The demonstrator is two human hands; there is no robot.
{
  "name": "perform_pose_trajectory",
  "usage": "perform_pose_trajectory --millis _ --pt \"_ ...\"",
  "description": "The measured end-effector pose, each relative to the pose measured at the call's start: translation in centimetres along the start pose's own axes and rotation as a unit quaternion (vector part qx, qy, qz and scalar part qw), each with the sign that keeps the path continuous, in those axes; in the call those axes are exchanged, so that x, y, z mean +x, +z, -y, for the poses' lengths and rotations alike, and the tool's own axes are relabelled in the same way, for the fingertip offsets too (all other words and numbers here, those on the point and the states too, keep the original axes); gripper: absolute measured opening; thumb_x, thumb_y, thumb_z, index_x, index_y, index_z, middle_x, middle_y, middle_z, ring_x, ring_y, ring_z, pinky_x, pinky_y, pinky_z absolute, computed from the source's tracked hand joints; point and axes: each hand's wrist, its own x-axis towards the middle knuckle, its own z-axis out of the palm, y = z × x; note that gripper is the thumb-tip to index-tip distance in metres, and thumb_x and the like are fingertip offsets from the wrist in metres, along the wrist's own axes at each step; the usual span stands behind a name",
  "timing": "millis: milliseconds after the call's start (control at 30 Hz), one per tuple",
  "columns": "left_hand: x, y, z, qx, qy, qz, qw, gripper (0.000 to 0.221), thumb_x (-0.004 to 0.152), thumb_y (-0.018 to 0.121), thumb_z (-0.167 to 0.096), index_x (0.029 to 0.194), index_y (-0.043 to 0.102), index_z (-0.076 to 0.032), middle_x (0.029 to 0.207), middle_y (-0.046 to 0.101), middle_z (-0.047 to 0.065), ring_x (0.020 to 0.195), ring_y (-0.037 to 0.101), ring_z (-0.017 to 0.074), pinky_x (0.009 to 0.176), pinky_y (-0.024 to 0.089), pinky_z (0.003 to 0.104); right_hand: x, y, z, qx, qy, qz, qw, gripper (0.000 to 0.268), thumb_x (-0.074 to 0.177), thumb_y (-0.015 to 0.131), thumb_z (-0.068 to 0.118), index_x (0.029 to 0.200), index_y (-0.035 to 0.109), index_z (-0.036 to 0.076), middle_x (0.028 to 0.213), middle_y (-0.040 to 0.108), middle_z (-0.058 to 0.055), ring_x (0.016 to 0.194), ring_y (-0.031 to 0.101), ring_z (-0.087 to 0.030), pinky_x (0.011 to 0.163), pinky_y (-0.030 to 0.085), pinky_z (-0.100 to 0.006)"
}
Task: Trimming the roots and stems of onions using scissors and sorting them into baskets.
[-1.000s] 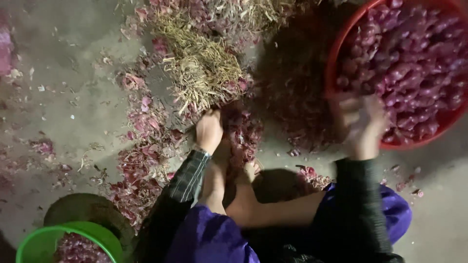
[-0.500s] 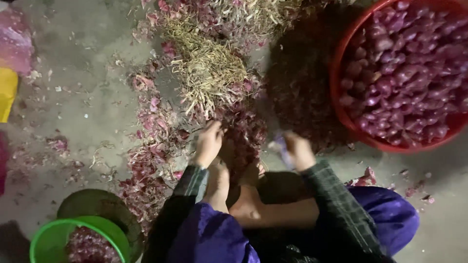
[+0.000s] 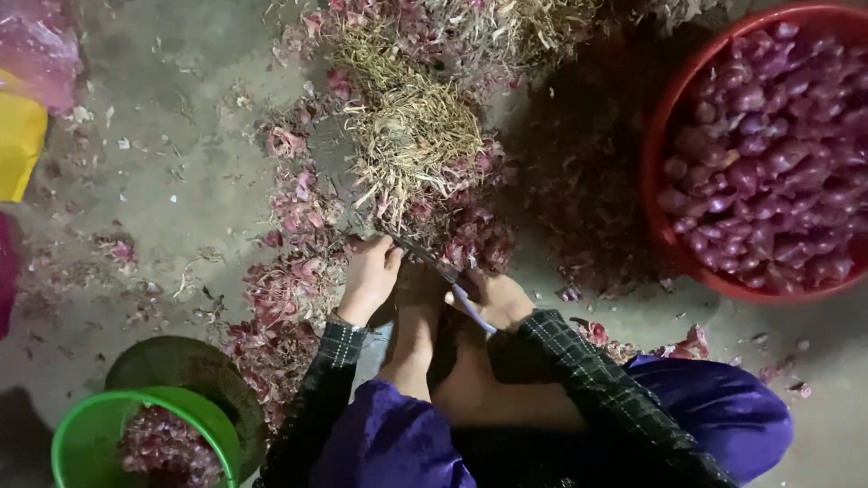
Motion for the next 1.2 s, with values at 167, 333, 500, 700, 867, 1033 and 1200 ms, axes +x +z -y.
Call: perform_pose_trajectory --millis 167,333,500,700,867,1033,1200 --pt "-0.2 -0.6 -0.7 0.03 0.016 -0.025 0.999 0.016 0.091 0.069 -0.027 0.102 0.071 -0.016 0.091 0.074 0.011 0.096 0.07 0.0343 0.084 0.057 0.045 1.6 3.0 -2.3 -0.04 -0.004 -0.018 0.999 0.046 0.086 0.065 0.053 0.107 0.059 0.012 0.091 0.073 -0.023 0.088 0.073 -0.047 0.073 0.059 -0.06" --pt "-1.5 -4.4 -4.7 -0.389 -0.077 -0.063 0.916 0.026 0.089 0.072 -0.005 0.114 0.069 -0.005 0.103 0.073 0.019 0.098 0.073 0.0294 0.084 0.062 0.036 0.9 3.0 -2.8 0.044 0.008 -0.084 0.995 0.043 0.082 0.065 0.055 0.103 0.061 0.017 0.085 0.071 -0.022 0.083 0.071 -0.046 0.069 0.057 -0.06" --pt "-2.2 -5.8 -5.3 -0.682 -0.08 -0.034 0.726 0.027 0.093 0.065 0.003 0.118 0.069 -0.007 0.113 0.067 0.01 0.105 0.065 0.0215 0.101 0.056 0.038 -1.9 0.8 -0.1 0.063 -0.025 -0.13 0.989 0.06 0.076 0.069 0.061 0.119 0.061 0.021 0.091 0.07 -0.02 0.082 0.071 -0.045 0.066 0.057 -0.061" --pt "-3.7 -5.9 -7.9 -0.705 -0.079 -0.043 0.703 0.021 0.093 0.069 -0.003 0.115 0.068 -0.003 0.118 0.068 0.005 0.109 0.065 0.0146 0.1 0.055 0.028 -1.8 -0.1 1.6 -0.007 -0.083 -0.139 0.987 0.071 0.078 0.062 0.067 0.12 0.057 0.011 0.088 0.067 -0.021 0.079 0.071 -0.048 0.07 0.058 -0.06" --pt "-3.8 -5.3 -6.9 -0.682 -0.077 -0.059 0.725 0.023 0.093 0.07 0.0 0.115 0.07 -0.003 0.107 0.067 0.004 0.098 0.068 0.0155 0.091 0.059 0.031 -1.6 0.1 0.8 -0.018 -0.064 -0.108 0.992 0.061 0.085 0.057 0.063 0.121 0.056 0.014 0.078 0.07 -0.018 0.078 0.072 -0.046 0.076 0.057 -0.06" --pt "-3.9 -5.9 -8.0 -0.676 -0.087 -0.054 0.73 0.026 0.092 0.07 -0.001 0.118 0.068 -0.003 0.104 0.071 0.009 0.09 0.072 0.0187 0.083 0.062 0.03 -1.5 1.0 -0.3 0.011 -0.049 -0.093 0.994 0.057 0.083 0.058 0.065 0.113 0.059 0.016 0.074 0.07 -0.021 0.077 0.072 -0.048 0.073 0.057 -0.06" --pt "-3.7 -4.9 -7.0 -0.667 -0.089 -0.076 0.736 0.028 0.092 0.07 0.0 0.119 0.067 -0.004 0.107 0.073 0.013 0.092 0.074 0.0234 0.085 0.063 0.034 -1.8 0.2 1.2 0.034 -0.03 -0.086 0.995 0.057 0.085 0.055 0.064 0.119 0.056 0.019 0.073 0.069 -0.025 0.077 0.071 -0.05 0.074 0.056 -0.064"
